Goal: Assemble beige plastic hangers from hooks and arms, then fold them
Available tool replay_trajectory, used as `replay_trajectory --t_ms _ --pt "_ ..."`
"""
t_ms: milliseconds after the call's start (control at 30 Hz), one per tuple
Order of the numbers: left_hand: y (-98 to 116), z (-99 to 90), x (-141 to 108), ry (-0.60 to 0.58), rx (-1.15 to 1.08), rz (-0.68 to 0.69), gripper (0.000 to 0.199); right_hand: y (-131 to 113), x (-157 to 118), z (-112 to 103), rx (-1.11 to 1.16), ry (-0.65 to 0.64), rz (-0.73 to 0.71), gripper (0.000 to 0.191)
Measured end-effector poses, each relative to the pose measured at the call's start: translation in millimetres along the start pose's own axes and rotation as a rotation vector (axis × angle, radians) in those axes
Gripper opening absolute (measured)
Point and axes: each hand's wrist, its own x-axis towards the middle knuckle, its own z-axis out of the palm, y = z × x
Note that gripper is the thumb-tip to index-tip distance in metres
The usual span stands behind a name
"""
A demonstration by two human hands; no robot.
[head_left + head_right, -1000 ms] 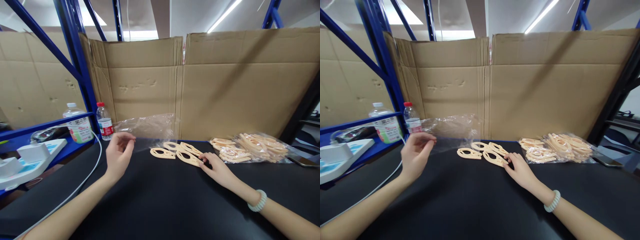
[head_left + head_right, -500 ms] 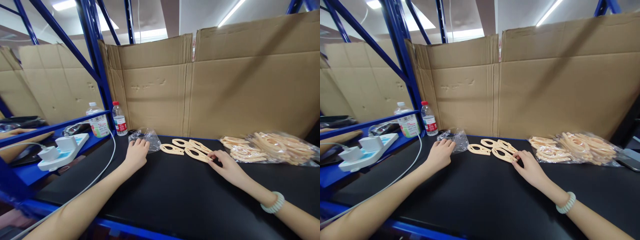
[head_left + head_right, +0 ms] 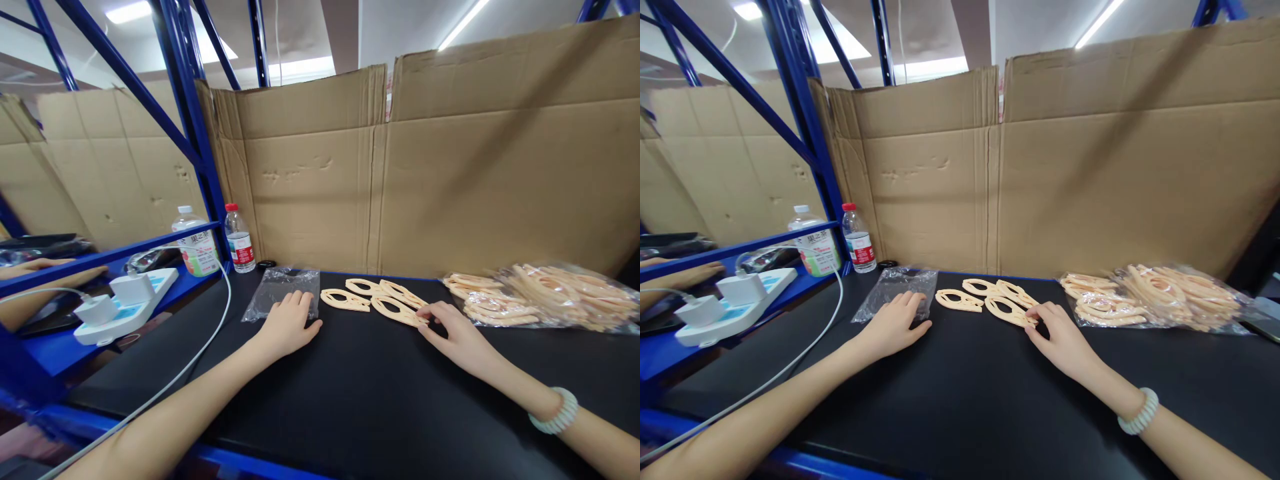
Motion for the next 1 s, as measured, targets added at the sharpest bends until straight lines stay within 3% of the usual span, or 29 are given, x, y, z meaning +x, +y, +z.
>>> replay_trajectory --t_ms 200,433,533,600,700,833,1000 --pt "-8.7 -13.4 4.8 0.072 -0.027 -0.01 0.006 -2.2 -0.4 0.0 0.013 0.023 -0.004 0.016" --pt "-18.2 -48.0 8.4 0.45 -0.015 -0.198 0.014 -1.4 0.1 0.8 0.011 0.003 -0.006 0.016" --pt "-30.0 -59.8 10.8 0.742 -0.503 -0.358 0.013 -1.8 0.4 0.4 0.016 0.006 -0.01 0.016" --pt "-40.4 -60.4 15.4 0.844 -0.874 -0.456 0.014 -1.8 0.6 0.3 0.021 0.016 -0.016 0.016" --pt "-56.7 -47.4 25.9 0.773 -1.047 -0.626 0.014 -0.9 1.0 0.4 0.026 0.027 -0.017 0.016" --pt "-73.4 -18.4 36.7 0.65 -1.095 -0.82 0.013 -0.3 1.9 0.1 0.037 0.019 -0.01 0.016" --pt "-77.3 -2.8 33.1 0.576 -0.963 -0.853 0.021 -3.9 2.8 -2.3 0.05 0.034 0.0 0.018"
